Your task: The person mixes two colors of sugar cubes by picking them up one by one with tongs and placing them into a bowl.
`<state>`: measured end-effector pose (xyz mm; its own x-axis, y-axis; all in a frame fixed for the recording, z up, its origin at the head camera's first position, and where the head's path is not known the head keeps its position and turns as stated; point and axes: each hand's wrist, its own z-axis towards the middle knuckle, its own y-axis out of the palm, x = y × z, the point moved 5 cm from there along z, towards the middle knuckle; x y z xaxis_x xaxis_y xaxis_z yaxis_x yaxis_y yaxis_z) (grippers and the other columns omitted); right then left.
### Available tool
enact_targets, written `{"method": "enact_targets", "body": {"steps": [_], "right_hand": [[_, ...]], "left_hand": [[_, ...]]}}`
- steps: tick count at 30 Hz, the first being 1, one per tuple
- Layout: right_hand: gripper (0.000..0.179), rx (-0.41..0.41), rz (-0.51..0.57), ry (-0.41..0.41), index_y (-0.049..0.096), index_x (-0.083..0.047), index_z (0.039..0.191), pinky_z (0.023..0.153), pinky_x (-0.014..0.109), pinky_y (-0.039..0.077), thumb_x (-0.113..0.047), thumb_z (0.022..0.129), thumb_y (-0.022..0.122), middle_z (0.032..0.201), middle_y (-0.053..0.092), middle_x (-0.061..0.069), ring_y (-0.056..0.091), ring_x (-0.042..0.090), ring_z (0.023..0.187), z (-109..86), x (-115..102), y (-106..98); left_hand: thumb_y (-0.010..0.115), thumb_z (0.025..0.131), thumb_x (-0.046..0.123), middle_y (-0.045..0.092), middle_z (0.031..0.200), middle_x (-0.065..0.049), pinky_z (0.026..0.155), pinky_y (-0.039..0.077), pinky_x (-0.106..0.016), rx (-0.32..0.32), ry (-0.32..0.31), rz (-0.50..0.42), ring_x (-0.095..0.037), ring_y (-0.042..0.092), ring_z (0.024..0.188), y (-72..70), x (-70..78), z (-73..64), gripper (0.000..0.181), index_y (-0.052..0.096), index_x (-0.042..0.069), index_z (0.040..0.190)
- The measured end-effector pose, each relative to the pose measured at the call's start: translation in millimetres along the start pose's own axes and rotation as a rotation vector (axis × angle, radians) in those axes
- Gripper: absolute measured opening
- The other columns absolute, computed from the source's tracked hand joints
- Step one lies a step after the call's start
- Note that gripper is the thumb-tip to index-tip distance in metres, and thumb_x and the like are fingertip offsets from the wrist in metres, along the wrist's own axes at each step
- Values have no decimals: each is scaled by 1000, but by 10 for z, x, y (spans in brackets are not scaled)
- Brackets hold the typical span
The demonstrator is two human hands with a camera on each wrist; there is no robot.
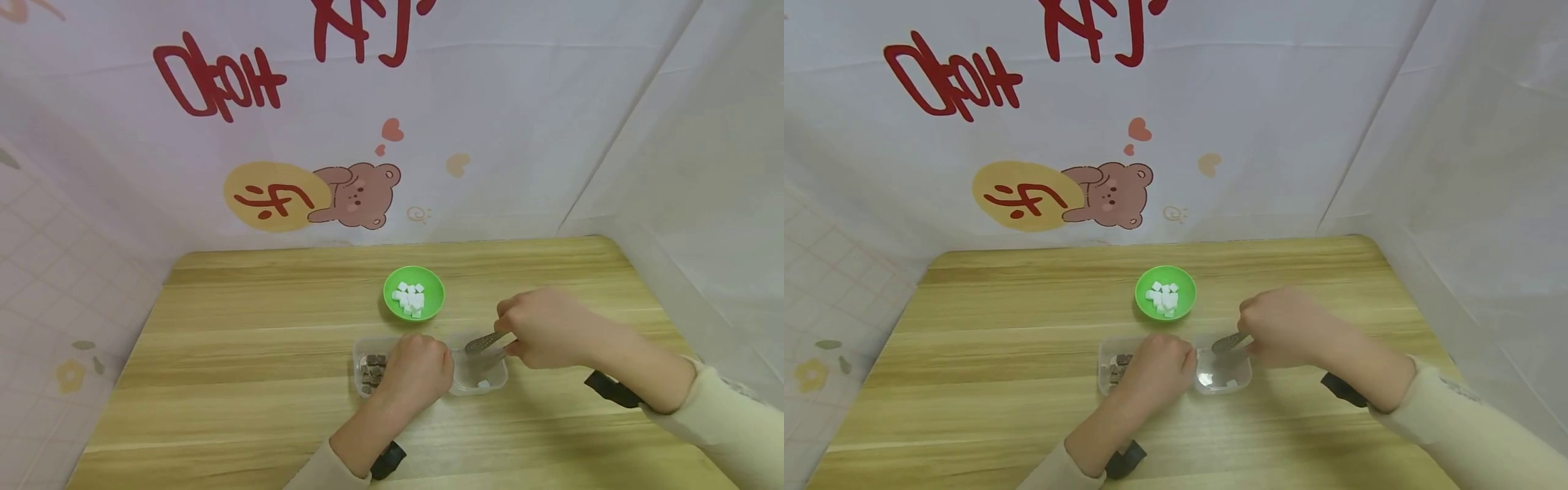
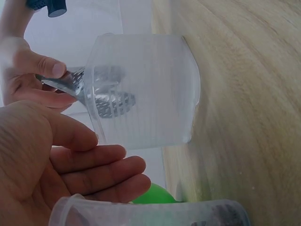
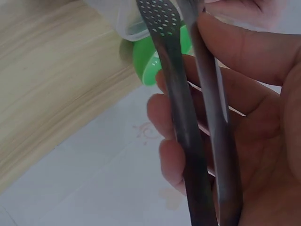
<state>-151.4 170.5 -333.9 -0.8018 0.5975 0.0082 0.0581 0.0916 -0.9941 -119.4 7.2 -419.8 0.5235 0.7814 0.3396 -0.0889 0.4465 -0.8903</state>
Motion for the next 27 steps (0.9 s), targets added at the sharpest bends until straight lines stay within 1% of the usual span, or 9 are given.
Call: {"method": "enact_targets", "body": {"steps": [3, 5, 8, 10, 12, 17, 20, 25, 27], "right_hand": [[17, -60, -8, 6, 77, -22, 81, 51, 27, 40, -14, 69, 88, 73, 50, -15, 42, 3, 57, 39, -47, 11], [18, -83, -12, -1, 73, -22, 74, 51, 26, 38, -13, 67, 87, 71, 49, -15, 40, 4, 56, 67, -82, 19], [32, -104, -4, -14, 55, -23, 59, 51, 25, 31, -6, 63, 82, 67, 42, -15, 31, 5, 56, 112, -121, 45], [41, -107, -11, -24, 42, -23, 56, 52, 26, 26, -2, 60, 76, 65, 35, -13, 24, 7, 58, 141, -143, 68], [43, -118, -19, -25, 36, -22, 56, 52, 26, 22, 2, 58, 73, 63, 31, -12, 20, 8, 60, 166, -161, 94], [39, -139, -93, -30, 41, -20, 58, 51, 27, 21, 4, 59, 72, 61, 32, -10, 19, 9, 60, 211, -213, 161], [39, -139, -126, -41, 40, -19, 59, 51, 27, 20, 5, 61, 70, 61, 29, -9, 18, 10, 61, 219, -246, 197], [44, -93, -234, -96, 34, -19, 61, 51, 27, 13, 5, 64, 71, 64, 21, -8, 14, 11, 62, 193, -291, 229], [45, -74, -267, -117, 35, -19, 60, 51, 27, 13, 5, 65, 73, 64, 22, -8, 14, 11, 62, 177, -299, 234]], "left_hand": [[65, 89, 9, 30, 48, 9, 56, 43, -33, 3, 0, -1, -11, 37, 47, -6, 1, 2, 50, 38, 17, 48], [65, 89, 8, 28, 48, 9, 55, 43, -32, 8, 3, 0, -11, 36, 47, -10, 2, 5, 50, 37, 17, 48], [65, 88, 8, 29, 48, 9, 55, 43, -33, 18, 4, 1, -11, 36, 47, -17, 3, 7, 50, 38, 17, 48], [65, 88, 7, 29, 48, 8, 55, 44, -34, 23, 4, 2, -12, 37, 47, -20, 3, 6, 49, 38, 17, 48], [65, 88, 7, 29, 49, 8, 56, 44, -34, 25, 3, 2, -12, 36, 47, -22, 4, 4, 49, 38, 17, 48], [65, 87, 6, 26, 50, 9, 56, 45, -34, 31, -1, -13, -11, 33, 47, -21, 3, -1, 49, 37, 17, 48], [65, 87, 6, 27, 50, 9, 56, 45, -33, 28, -7, -23, -11, 34, 48, -15, 0, 0, 49, 37, 17, 48], [64, 87, 6, 30, 49, 9, 58, 46, -34, 16, -18, -39, -11, 38, 47, -5, -10, 4, 48, 40, 17, 48], [64, 88, 6, 31, 49, 9, 58, 46, -34, 19, -19, -41, -11, 38, 47, -6, -13, 4, 48, 40, 17, 48]]}}
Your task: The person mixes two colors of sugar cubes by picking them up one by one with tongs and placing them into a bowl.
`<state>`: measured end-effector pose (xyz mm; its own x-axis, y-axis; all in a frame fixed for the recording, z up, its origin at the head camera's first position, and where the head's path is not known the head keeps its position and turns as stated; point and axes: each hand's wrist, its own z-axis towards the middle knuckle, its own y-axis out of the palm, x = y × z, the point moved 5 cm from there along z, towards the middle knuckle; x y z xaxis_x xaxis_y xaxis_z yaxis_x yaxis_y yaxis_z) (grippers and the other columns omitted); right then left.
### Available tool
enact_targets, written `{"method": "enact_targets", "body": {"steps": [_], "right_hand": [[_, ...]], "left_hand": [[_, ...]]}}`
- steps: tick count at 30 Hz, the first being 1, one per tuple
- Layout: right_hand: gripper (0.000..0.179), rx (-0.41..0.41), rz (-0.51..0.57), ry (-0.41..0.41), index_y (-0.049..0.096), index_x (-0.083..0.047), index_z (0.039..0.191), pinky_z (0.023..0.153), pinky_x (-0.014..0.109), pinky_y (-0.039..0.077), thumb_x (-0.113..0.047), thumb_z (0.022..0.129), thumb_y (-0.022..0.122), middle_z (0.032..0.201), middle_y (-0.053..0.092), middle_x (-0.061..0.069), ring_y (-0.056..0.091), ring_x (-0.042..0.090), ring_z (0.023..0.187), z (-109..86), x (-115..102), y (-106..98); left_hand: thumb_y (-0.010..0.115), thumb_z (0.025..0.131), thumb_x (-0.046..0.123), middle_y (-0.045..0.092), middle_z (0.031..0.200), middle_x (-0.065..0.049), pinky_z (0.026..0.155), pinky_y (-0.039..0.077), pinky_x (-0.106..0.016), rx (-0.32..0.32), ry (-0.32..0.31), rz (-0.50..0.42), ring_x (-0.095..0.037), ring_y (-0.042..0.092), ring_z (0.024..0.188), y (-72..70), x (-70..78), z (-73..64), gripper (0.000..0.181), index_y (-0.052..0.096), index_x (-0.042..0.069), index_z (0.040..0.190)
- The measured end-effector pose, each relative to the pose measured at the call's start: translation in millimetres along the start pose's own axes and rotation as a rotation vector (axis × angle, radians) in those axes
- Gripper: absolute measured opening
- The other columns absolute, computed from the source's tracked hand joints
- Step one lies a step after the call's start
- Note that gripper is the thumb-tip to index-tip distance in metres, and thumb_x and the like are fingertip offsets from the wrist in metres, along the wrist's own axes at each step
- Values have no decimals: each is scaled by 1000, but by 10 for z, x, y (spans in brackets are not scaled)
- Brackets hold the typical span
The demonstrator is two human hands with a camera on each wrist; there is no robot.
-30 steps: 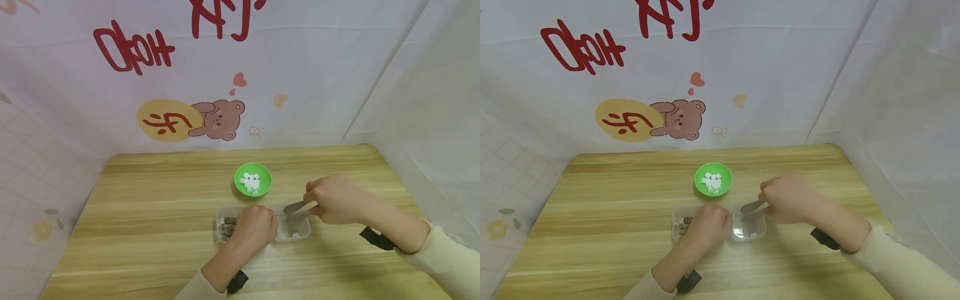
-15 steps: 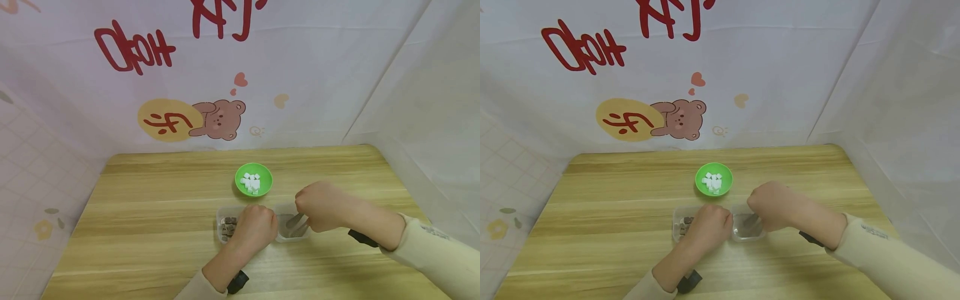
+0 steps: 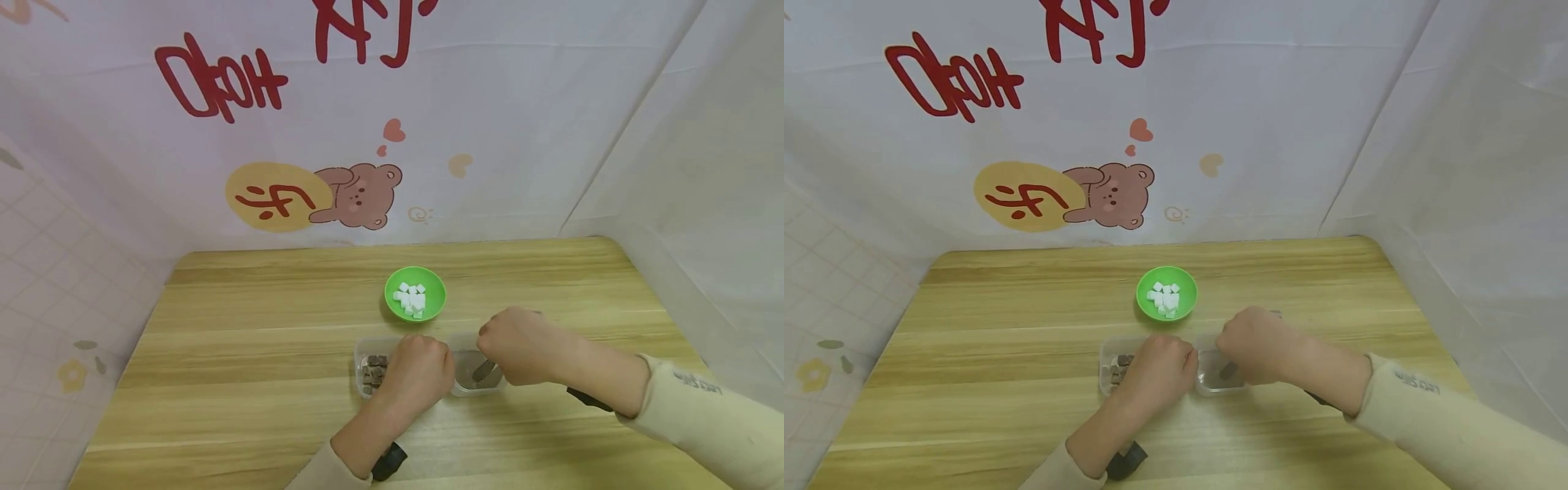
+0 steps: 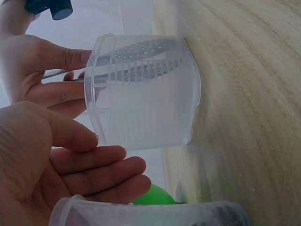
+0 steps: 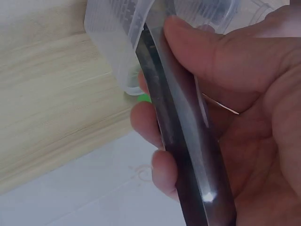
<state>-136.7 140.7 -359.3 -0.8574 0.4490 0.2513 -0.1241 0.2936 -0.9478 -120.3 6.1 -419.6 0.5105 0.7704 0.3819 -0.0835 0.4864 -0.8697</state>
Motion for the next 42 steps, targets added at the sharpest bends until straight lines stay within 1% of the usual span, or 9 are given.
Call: {"method": "enact_targets", "body": {"steps": [3, 6, 10, 16, 21, 27, 33, 39, 42], "right_hand": [[44, 4, 8, -8, 40, -18, 60, 50, 26, 17, 1, 67, 80, 62, 32, -8, 18, 10, 59, -29, 0, 14], [38, -18, 62, 3, 53, -18, 61, 49, 24, 29, -7, 69, 89, 65, 44, -8, 31, 9, 56, -65, 21, 44], [25, -8, 136, 14, 68, -18, 70, 56, 26, 45, -14, 70, 93, 70, 49, -9, 47, 12, 59, -141, 73, 41], [20, 153, 222, 36, 75, -17, 80, 58, 28, 50, -11, 71, 92, 75, 54, -10, 56, 10, 66, -263, 214, -82], [23, 277, 287, 42, 77, -15, 88, 59, 27, 50, -9, 73, 92, 82, 61, -10, 55, 4, 67, -367, 347, -157], [28, 451, 351, 95, 79, -13, 99, 57, 23, 49, -5, 74, 90, 91, 66, -10, 56, 0, 68, -427, 483, -252], [25, 599, 332, 156, 77, -10, 102, 56, 27, 51, -8, 79, 87, 93, 68, -7, 61, 5, 68, -325, 559, -279], [24, 707, 337, 241, 78, -7, 103, 54, 34, 52, -5, 80, 86, 97, 72, 3, 66, 14, 69, -141, 599, -215], [23, 740, 332, 284, 77, -6, 102, 53, 36, 52, -5, 80, 86, 96, 73, 5, 67, 18, 69, -56, 608, -144]], "left_hand": [[64, 88, 7, 29, 49, 9, 58, 45, -34, 7, 7, 9, -12, 37, 47, -5, 5, 0, 48, 39, 17, 48], [64, 88, 7, 28, 49, 9, 58, 45, -34, 7, 12, 18, -12, 35, 47, -6, 9, -1, 48, 39, 17, 48], [65, 88, 7, 29, 49, 9, 57, 44, -33, -6, 2, 15, -11, 37, 48, 3, 9, 2, 48, 40, 17, 48], [65, 91, 9, 33, 48, 9, 59, 46, -33, -30, -21, 4, -11, 40, 50, 15, 3, 3, 49, 40, 18, 49], [64, 90, 7, 30, 48, 9, 61, 46, -33, -20, -20, -8, -11, 37, 49, 1, 10, 6, 50, 38, 18, 48], [64, 90, 7, 30, 49, 9, 61, 46, -34, -29, -27, -13, -11, 38, 50, -6, 14, 9, 49, 39, 17, 49], [64, 90, 8, 32, 48, 9, 63, 48, -34, -30, -31, -13, -12, 41, 51, -16, 5, 4, 50, 40, 17, 48], [64, 90, 8, 33, 48, 8, 61, 47, -35, -28, -33, -22, -14, 45, 51, -33, 4, 3, 49, 40, 17, 48], [63, 90, 8, 33, 48, 8, 60, 47, -35, -24, -25, -17, -15, 45, 50, -36, 6, 3, 49, 40, 17, 48]]}}
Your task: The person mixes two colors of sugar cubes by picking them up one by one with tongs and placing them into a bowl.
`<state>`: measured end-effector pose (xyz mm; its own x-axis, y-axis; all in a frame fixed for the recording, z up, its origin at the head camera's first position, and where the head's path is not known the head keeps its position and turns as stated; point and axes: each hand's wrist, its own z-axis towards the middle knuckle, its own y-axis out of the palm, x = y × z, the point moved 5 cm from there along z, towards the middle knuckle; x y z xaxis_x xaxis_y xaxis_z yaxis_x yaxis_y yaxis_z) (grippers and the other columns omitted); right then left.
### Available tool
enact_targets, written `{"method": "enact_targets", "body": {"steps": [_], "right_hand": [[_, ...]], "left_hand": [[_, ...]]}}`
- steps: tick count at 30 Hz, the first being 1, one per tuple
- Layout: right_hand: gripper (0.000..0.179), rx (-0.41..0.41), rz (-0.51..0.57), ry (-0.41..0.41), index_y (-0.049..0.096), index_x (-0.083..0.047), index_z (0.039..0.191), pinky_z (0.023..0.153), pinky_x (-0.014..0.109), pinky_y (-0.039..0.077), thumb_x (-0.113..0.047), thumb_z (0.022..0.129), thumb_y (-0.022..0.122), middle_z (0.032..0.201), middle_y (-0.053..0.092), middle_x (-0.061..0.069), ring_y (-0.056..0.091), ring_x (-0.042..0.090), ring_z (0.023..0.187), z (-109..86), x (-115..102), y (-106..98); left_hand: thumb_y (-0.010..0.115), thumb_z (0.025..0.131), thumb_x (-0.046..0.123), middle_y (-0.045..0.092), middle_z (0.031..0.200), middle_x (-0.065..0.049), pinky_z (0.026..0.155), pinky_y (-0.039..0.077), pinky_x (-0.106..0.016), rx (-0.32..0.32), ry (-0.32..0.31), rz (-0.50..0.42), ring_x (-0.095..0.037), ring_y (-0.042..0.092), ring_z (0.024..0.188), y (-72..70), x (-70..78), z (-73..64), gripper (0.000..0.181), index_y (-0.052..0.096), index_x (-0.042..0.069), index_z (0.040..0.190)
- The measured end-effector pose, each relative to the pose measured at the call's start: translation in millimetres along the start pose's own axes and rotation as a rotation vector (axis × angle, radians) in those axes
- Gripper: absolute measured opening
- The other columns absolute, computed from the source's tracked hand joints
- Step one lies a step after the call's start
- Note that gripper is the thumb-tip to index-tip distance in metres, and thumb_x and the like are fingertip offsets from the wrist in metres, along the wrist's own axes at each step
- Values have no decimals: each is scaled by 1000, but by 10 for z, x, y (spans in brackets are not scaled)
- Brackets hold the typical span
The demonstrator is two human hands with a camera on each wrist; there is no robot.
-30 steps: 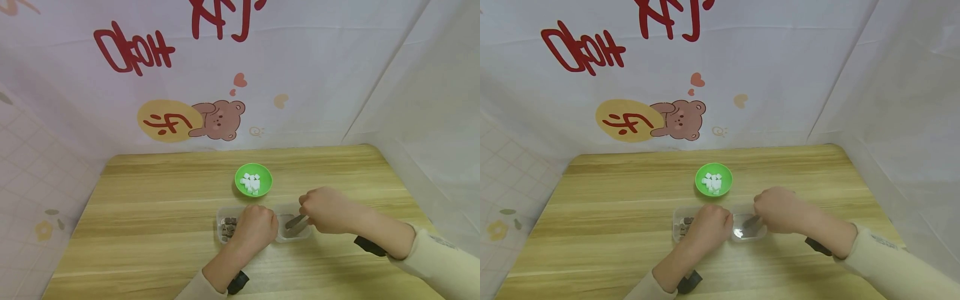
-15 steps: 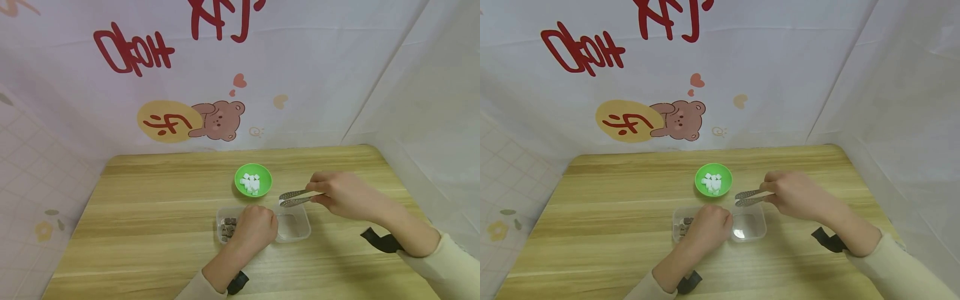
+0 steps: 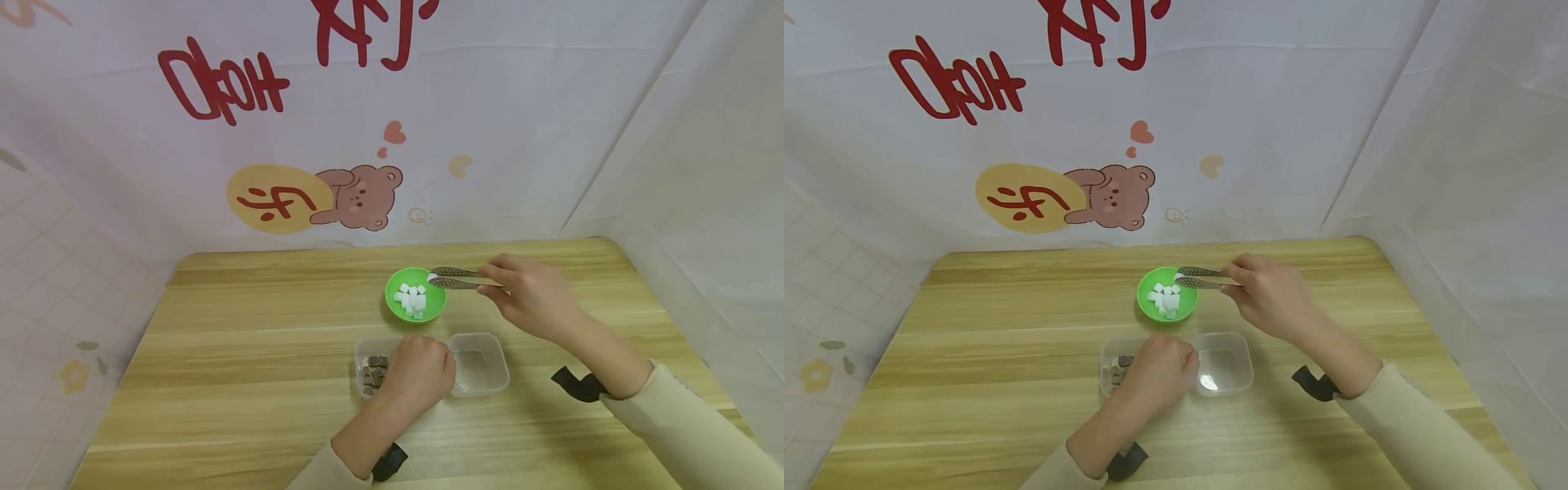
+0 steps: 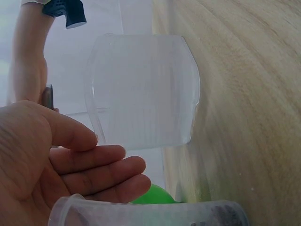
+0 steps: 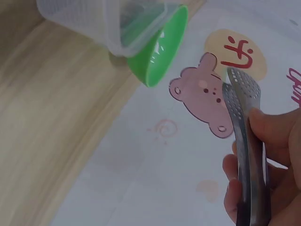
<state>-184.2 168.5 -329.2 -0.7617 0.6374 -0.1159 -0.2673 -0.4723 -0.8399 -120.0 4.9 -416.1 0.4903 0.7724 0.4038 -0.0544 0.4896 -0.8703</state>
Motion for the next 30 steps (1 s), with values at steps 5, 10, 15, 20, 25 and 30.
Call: {"method": "enact_targets", "body": {"steps": [5, 10, 15, 20, 25, 30], "right_hand": [[24, 15, -18, 61, 79, -3, 104, 53, 38, 51, -9, 82, 86, 96, 73, 9, 68, 23, 72, -35, 52, 152], [27, 12, -11, 95, 79, 1, 106, 52, 37, 51, -7, 82, 87, 97, 73, 12, 67, 24, 71, -85, 77, 213], [27, 16, 7, 130, 78, 2, 108, 52, 37, 51, -6, 83, 86, 98, 73, 13, 67, 21, 68, -121, 108, 191], [28, 33, 41, 159, 76, 3, 109, 54, 38, 54, -6, 84, 85, 100, 73, 16, 72, 21, 69, -153, 140, 149], [31, 57, 69, 169, 75, 3, 114, 56, 40, 55, -4, 85, 84, 101, 73, 16, 72, 23, 72, -205, 177, 113], [36, 72, 77, 173, 73, 3, 119, 56, 39, 54, -4, 85, 83, 104, 73, 15, 70, 22, 72, -264, 188, 72]], "left_hand": [[64, 90, 8, 31, 48, 8, 59, 46, -34, 1, 13, 3, -13, 41, 49, 15, 7, -1, 50, 39, 17, 48], [65, 90, 9, 33, 48, 8, 59, 47, -35, -4, 4, 5, -15, 44, 50, 31, 5, 6, 50, 40, 17, 48], [64, 90, 8, 35, 48, 8, 62, 47, -35, -13, 1, 11, -14, 44, 50, 33, 7, 10, 48, 41, 17, 49], [64, 89, 7, 36, 48, 8, 62, 47, -35, -10, -6, 2, -14, 45, 50, 27, 2, 8, 47, 42, 17, 49], [64, 89, 7, 37, 48, 7, 61, 47, -35, 0, -10, -4, -16, 48, 52, 32, -10, 11, 46, 43, 17, 49], [64, 89, 8, 36, 49, 7, 58, 46, -34, 36, 12, 3, -15, 47, 51, 35, -11, 18, 47, 42, 18, 49]]}}
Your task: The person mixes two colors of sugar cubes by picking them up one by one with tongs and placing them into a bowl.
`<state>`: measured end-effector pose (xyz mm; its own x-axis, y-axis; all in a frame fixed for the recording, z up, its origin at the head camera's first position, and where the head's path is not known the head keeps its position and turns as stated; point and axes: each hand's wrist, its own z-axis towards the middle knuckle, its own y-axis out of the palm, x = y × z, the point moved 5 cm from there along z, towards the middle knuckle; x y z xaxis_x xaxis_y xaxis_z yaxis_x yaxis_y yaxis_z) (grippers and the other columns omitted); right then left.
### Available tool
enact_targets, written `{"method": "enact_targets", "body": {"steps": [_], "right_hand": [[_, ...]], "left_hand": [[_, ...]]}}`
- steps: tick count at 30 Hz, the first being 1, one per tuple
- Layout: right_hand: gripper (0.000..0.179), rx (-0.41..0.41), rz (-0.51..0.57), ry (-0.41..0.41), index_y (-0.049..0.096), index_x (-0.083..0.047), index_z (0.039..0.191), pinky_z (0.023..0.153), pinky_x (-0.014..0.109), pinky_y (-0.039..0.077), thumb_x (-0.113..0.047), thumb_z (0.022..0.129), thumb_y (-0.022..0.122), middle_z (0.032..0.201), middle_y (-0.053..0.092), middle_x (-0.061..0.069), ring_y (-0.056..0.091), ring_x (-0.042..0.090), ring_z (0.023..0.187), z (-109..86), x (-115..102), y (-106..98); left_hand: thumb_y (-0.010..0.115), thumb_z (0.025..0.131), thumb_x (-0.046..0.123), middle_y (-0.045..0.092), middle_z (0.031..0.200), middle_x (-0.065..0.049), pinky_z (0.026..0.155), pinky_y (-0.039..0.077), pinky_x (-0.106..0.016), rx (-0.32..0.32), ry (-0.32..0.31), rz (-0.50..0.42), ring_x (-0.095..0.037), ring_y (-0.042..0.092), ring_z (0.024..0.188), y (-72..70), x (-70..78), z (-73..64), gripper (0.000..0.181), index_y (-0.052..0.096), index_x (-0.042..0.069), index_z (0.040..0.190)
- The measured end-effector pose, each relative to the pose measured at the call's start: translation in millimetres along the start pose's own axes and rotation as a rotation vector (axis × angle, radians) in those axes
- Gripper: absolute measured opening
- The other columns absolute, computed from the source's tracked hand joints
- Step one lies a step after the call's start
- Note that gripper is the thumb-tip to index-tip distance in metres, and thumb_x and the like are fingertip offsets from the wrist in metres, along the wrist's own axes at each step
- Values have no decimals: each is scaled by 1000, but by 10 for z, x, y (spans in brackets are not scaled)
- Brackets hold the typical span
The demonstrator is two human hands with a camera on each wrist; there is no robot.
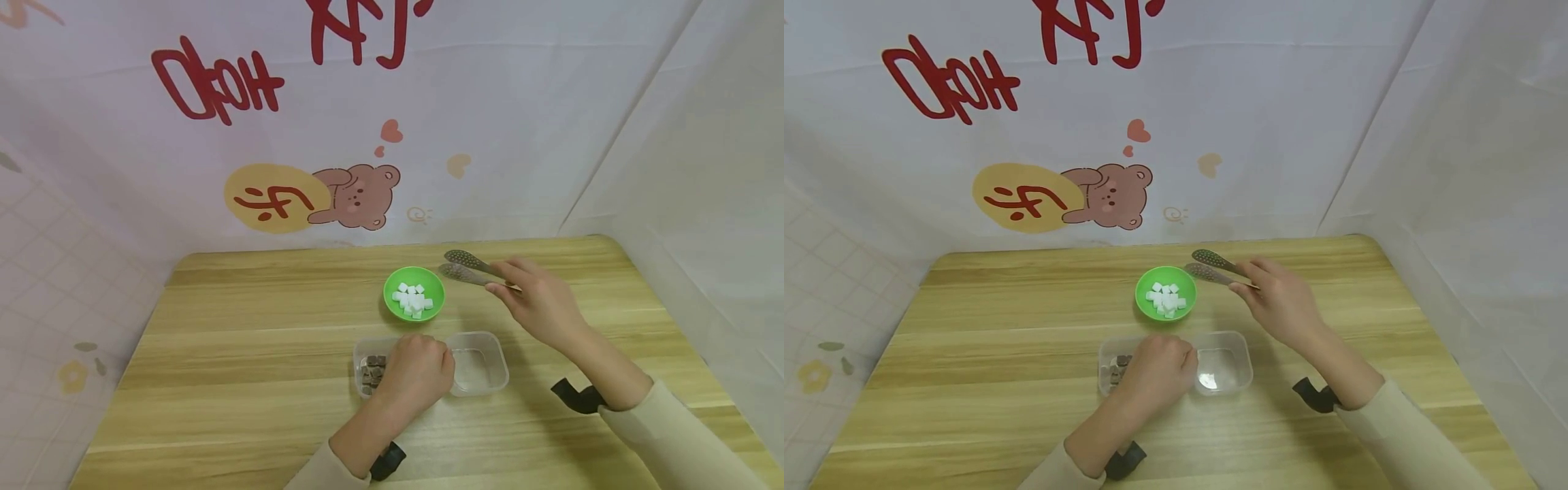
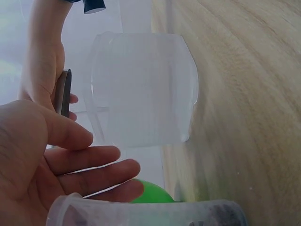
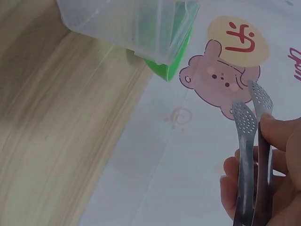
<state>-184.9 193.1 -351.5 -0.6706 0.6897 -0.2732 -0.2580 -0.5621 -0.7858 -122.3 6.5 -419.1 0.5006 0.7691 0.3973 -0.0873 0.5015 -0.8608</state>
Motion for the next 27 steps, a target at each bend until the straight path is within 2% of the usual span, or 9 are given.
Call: {"method": "enact_targets", "body": {"steps": [7, 11, 15, 18, 20, 22, 23, 25, 27], "right_hand": [[41, 20, -24, 5, 72, 2, 122, 56, 37, 53, -3, 83, 84, 105, 72, 14, 66, 17, 69, -87, -10, -33], [42, 22, -12, 46, 71, 2, 124, 58, 35, 56, -4, 85, 84, 110, 72, 14, 70, 18, 72, -142, -2, -18], [43, 23, 11, 74, 70, 2, 126, 63, 28, 58, -4, 86, 83, 115, 71, 15, 73, 19, 79, -168, -17, -1], [44, 21, 36, 74, 69, 3, 127, 66, 23, 58, -3, 86, 83, 117, 70, 15, 74, 21, 84, -171, -56, 12], [43, 19, 53, 69, 69, 4, 127, 67, 23, 58, -1, 86, 83, 117, 70, 14, 74, 22, 85, -169, -93, 22], [43, 11, 75, 65, 68, 4, 127, 67, 25, 59, -1, 86, 82, 117, 69, 14, 74, 23, 87, -169, -135, 39], [43, 7, 84, 64, 68, 4, 127, 66, 26, 59, -1, 86, 82, 118, 69, 14, 74, 22, 87, -169, -153, 51], [44, 4, 91, 59, 68, 4, 127, 66, 29, 60, -1, 86, 83, 117, 69, 14, 73, 22, 87, -174, -191, 73], [46, 0, 96, 56, 67, 4, 128, 66, 31, 60, -2, 85, 84, 117, 68, 13, 73, 21, 88, -180, -223, 99]], "left_hand": [[67, 90, 12, 35, 50, 7, 64, 45, -35, 63, 47, 72, -15, 45, 54, -61, 15, 5, 49, 41, 19, 49], [67, 89, 10, 33, 49, 9, 64, 45, -35, 96, 39, 38, -14, 42, 54, -132, -12, 13, 49, 40, 20, 49], [67, 87, 6, 28, 50, 10, 64, 45, -35, 146, 36, -1, -13, 36, 52, -221, -62, 2, 50, 37, 19, 49], [68, 87, 6, 35, 55, 8, 65, 45, -36, 167, 21, 0, -15, 40, 56, -281, -119, -35, 43, 44, 18, 53], [69, 89, 8, 53, 65, 3, 71, 49, -38, 169, 0, 8, -19, 54, 65, -326, -169, -68, 28, 62, 13, 63], [70, 91, 11, 68, 87, -5, 82, 52, -42, 155, -35, 11, -25, 65, 85, -367, -231, -108, 10, 75, 8, 83], [70, 93, 13, 72, 99, -10, 88, 52, -44, 148, -51, 9, -28, 67, 96, -389, -262, -126, 11, 78, 6, 94], [69, 95, 17, 71, 120, -16, 98, 50, -49, 141, -82, 3, -33, 66, 113, -435, -327, -161, 24, 78, 3, 113], [68, 97, 19, 68, 128, -18, 102, 48, -52, 144, -101, 0, -35, 63, 120, -476, -386, -198, 29, 75, 2, 119]]}}
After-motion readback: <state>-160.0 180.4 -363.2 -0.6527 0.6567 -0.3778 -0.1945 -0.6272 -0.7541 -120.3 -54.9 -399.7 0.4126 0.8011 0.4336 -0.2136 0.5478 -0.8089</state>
